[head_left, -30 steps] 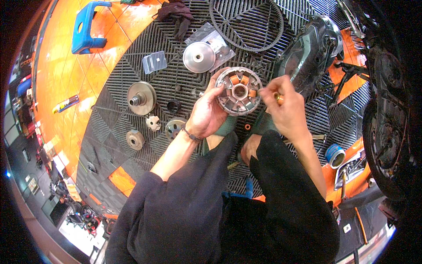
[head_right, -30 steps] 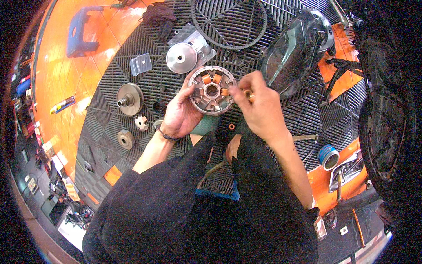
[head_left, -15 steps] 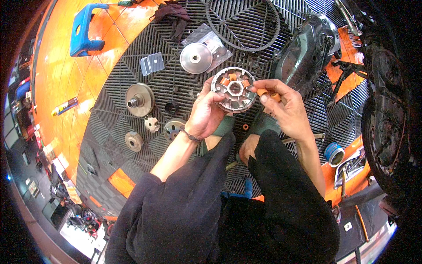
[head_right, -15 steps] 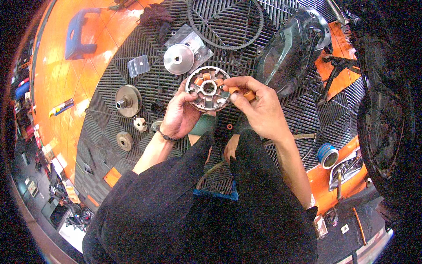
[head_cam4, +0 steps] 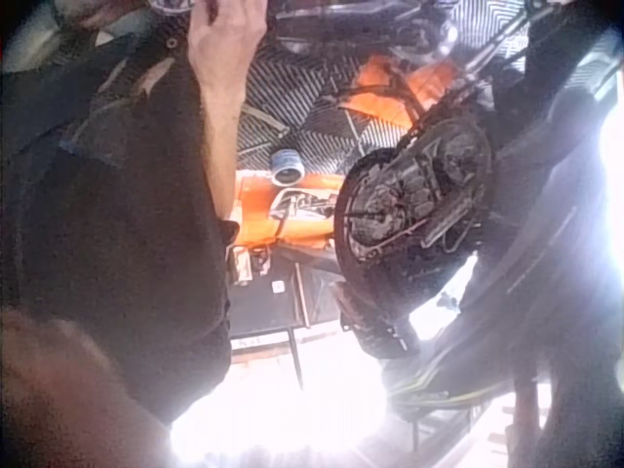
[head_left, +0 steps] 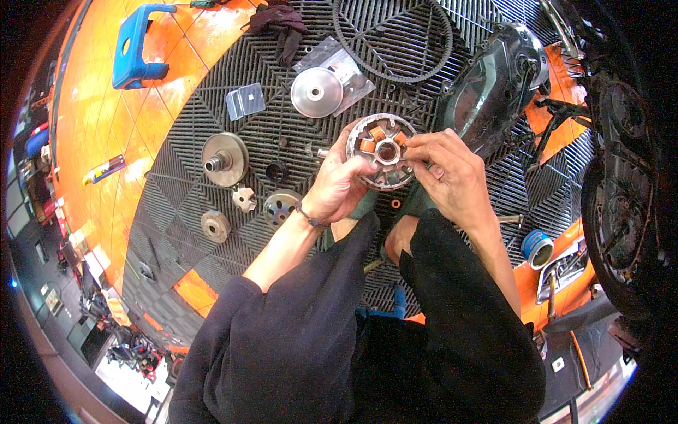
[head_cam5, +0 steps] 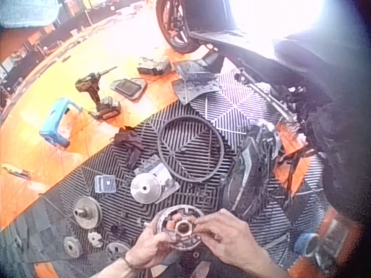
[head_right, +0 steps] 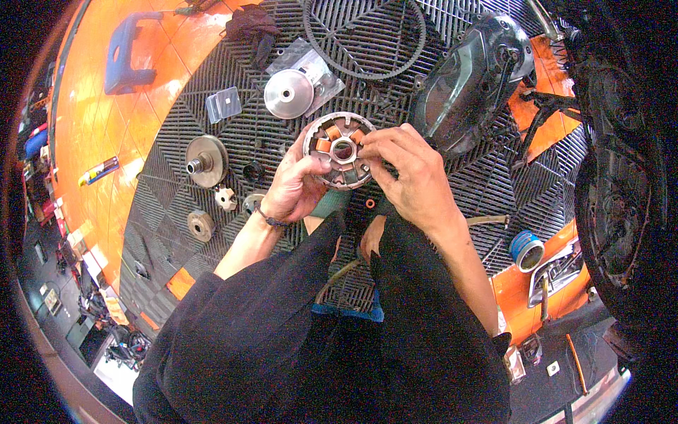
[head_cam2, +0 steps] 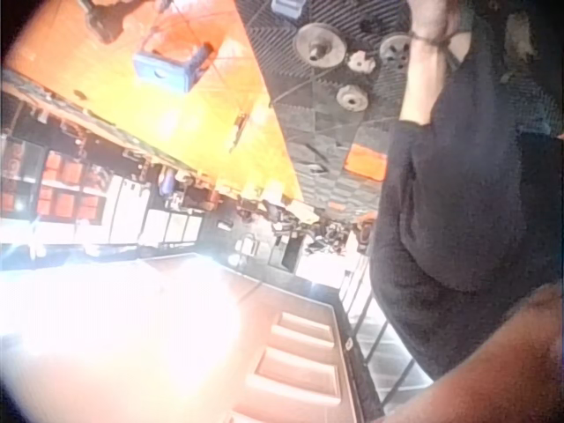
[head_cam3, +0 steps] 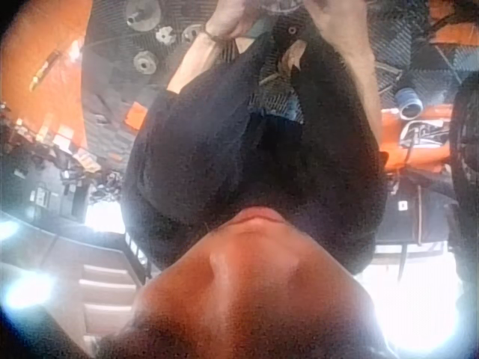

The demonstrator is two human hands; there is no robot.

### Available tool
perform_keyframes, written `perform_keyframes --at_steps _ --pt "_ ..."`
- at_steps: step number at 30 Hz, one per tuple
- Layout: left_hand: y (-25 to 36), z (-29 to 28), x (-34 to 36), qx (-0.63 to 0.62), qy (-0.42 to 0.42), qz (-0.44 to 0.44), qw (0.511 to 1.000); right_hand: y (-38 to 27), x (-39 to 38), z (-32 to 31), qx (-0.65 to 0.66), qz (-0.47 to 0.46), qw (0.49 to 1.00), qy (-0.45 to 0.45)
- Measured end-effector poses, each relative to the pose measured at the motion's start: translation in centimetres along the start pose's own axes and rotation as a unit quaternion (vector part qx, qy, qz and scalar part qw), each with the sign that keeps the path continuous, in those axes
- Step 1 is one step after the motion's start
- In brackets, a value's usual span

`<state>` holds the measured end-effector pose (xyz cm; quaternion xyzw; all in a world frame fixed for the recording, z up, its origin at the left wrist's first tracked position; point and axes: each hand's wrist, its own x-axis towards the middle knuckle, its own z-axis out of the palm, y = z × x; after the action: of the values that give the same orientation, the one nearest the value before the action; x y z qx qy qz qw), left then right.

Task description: The person inspects a drive belt by hand, then places roller weights into a variator housing and attaches a ramp plate.

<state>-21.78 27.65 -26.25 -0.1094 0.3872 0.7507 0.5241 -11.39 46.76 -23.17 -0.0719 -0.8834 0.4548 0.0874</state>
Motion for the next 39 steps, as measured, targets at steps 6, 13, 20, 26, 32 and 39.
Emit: perform_keyframes --at_steps 6,13,20,26,32,39 --pt "0.0 -0.1 0.0 -0.043 -0.015 -0.034 0.998 -0.4 0.4 -0.9 0.025 0.026 0.999 -0.039" --pt "-0.5 -0.4 0.0 -0.081 -0.011 -0.034 0.996 0.1 0.6 -1.6 0.031 0.002 0.998 -0.045" --pt "-0.1 0.4 0.5 -0.062 0.015 0.010 0.998 1.3 -0.2 -1.7 0.182 0.171 0.967 0.052" --pt "-0.1 -0.2 0.3 -0.008 0.021 0.034 0.999 0.5 0.0 -1.7 0.368 0.213 0.902 0.074" --pt "-0.6 0.1 0.4 -0.056 0.047 0.015 0.997 0.4 -0.1 -1.1 0.284 0.177 0.939 0.078" --pt "-0.7 -0.1 0.7 -0.106 0.035 0.000 0.994 -0.8 0.2 -0.6 0.060 0.104 0.990 0.069"
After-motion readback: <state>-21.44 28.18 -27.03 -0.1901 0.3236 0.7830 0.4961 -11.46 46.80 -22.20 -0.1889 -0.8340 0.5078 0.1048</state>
